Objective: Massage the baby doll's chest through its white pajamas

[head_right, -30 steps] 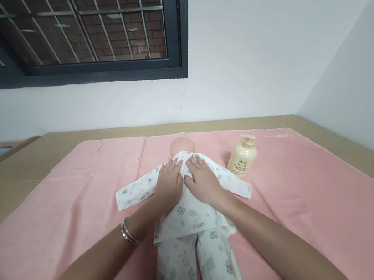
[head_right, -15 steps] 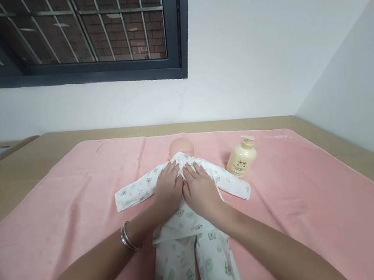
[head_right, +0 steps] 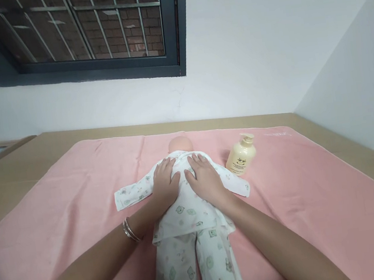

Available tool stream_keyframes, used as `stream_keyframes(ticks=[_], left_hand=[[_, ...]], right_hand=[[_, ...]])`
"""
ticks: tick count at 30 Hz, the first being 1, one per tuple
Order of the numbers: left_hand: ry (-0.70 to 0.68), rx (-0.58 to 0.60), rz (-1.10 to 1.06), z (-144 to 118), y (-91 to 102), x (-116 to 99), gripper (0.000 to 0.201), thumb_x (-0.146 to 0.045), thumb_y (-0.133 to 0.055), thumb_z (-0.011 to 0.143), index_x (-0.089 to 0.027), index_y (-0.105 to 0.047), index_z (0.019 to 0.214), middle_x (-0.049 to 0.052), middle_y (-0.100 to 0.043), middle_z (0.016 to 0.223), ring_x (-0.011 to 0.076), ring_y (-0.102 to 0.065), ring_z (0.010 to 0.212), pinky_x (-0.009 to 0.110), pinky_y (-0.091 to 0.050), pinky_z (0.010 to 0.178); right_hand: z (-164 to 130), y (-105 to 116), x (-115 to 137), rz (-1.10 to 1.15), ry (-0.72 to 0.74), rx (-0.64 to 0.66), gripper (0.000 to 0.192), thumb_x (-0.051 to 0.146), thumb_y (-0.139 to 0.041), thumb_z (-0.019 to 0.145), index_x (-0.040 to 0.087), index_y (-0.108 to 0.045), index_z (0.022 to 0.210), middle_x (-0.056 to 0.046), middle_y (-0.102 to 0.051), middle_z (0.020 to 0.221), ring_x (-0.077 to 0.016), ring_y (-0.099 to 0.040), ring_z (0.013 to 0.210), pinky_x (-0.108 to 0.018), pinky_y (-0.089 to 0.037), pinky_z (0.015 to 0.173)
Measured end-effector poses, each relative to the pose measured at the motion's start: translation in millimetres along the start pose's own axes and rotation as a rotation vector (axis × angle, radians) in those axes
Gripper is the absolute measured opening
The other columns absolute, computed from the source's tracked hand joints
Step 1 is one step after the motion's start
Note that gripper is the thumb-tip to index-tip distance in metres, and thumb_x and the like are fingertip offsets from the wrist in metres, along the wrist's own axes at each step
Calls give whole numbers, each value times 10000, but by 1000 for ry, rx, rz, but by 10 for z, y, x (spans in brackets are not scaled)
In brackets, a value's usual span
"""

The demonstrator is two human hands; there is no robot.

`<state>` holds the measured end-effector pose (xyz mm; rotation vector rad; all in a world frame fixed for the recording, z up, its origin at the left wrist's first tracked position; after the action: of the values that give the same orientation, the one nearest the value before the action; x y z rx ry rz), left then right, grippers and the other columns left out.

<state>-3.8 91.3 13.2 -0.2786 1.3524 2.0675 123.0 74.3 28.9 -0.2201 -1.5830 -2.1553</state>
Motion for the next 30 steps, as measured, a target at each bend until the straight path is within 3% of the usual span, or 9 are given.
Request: stream_keyframes(ticks=[3,5,9,12,14,19,23,27,30], left_hand=[[33,-53,21,-24,45,29,463,-264,-427,861,-133,-509,1298,144,-485,1400,281,-386,1339,492,-246,1152],[53,-76,54,-31,65,45,476,-276,-455,845,-109,-517,1286,170,-492,1374,306,-405,1316,500,-267,1141],[24,-71,91,-51,69,4,503,-281,-479,822,-108,-498,1294,177,-488,1372,320,-394,1320,524,-238,1147],[-15,-52,94,-100,82,-55,522,-271,-477,816,-140,-464,1321,158,-460,1410,317,-346,1359,551,-179,1158],[-48,-25,77,-144,85,-100,529,-254,-471,813,-149,-450,1331,150,-439,1430,310,-316,1379,556,-149,1162],[-156,21,2,-229,100,-217,550,-227,-448,805,-141,-420,1348,147,-411,1454,293,-299,1389,537,-155,1161],[-143,-33,-35,-234,182,-234,611,-232,-476,770,-138,-385,1367,143,-485,1383,290,-384,1322,538,-139,1158],[-54,-95,-51,-237,234,-169,583,-254,-467,808,-123,-381,1370,149,-527,1316,288,-435,1257,552,-106,1154],[-58,-124,-68,-254,226,-142,533,-278,-416,866,-124,-376,1374,160,-483,1358,291,-391,1294,556,-102,1149]], right_hand=[[-28,84,41,-100,8,-33,455,385,-353,959,160,-516,1319,-121,-522,1389,-284,-426,1321,-440,-366,1051],[-90,169,94,-203,-16,-59,379,369,-347,958,170,-616,1134,-122,-660,1163,-286,-574,1132,-412,-437,931],[-158,271,142,-332,-58,-55,340,359,-339,956,200,-630,881,-86,-694,866,-252,-644,833,-361,-463,749],[-100,323,120,-330,-38,-62,335,330,-341,950,190,-642,904,-103,-701,937,-264,-644,910,-373,-462,811],[-45,370,93,-293,-22,-85,344,300,-350,941,154,-641,1055,-137,-685,1091,-288,-614,1055,-405,-446,906],[-14,451,136,-33,83,-178,541,274,-392,920,115,-365,1437,-147,-397,1484,-261,-359,1378,-438,-349,1094],[-48,333,256,101,250,-218,594,283,-432,909,134,-303,1469,-125,-302,1537,-231,-244,1433,-478,-258,1154],[-29,34,324,67,341,-14,472,265,-414,924,156,-468,1380,-124,-433,1464,-239,-328,1398,-515,-238,1153],[-35,140,301,75,293,-70,455,279,-425,922,136,-506,1347,-146,-420,1469,-242,-347,1388,-509,-253,1148]])
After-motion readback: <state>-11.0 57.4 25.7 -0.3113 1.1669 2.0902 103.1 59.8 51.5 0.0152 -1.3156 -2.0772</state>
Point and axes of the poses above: each hand's wrist, its own z-axis towards the middle knuckle, its own y-axis out of the back of the hand, x = y × z, the point moved 9 cm from there along z, towards the middle knuckle
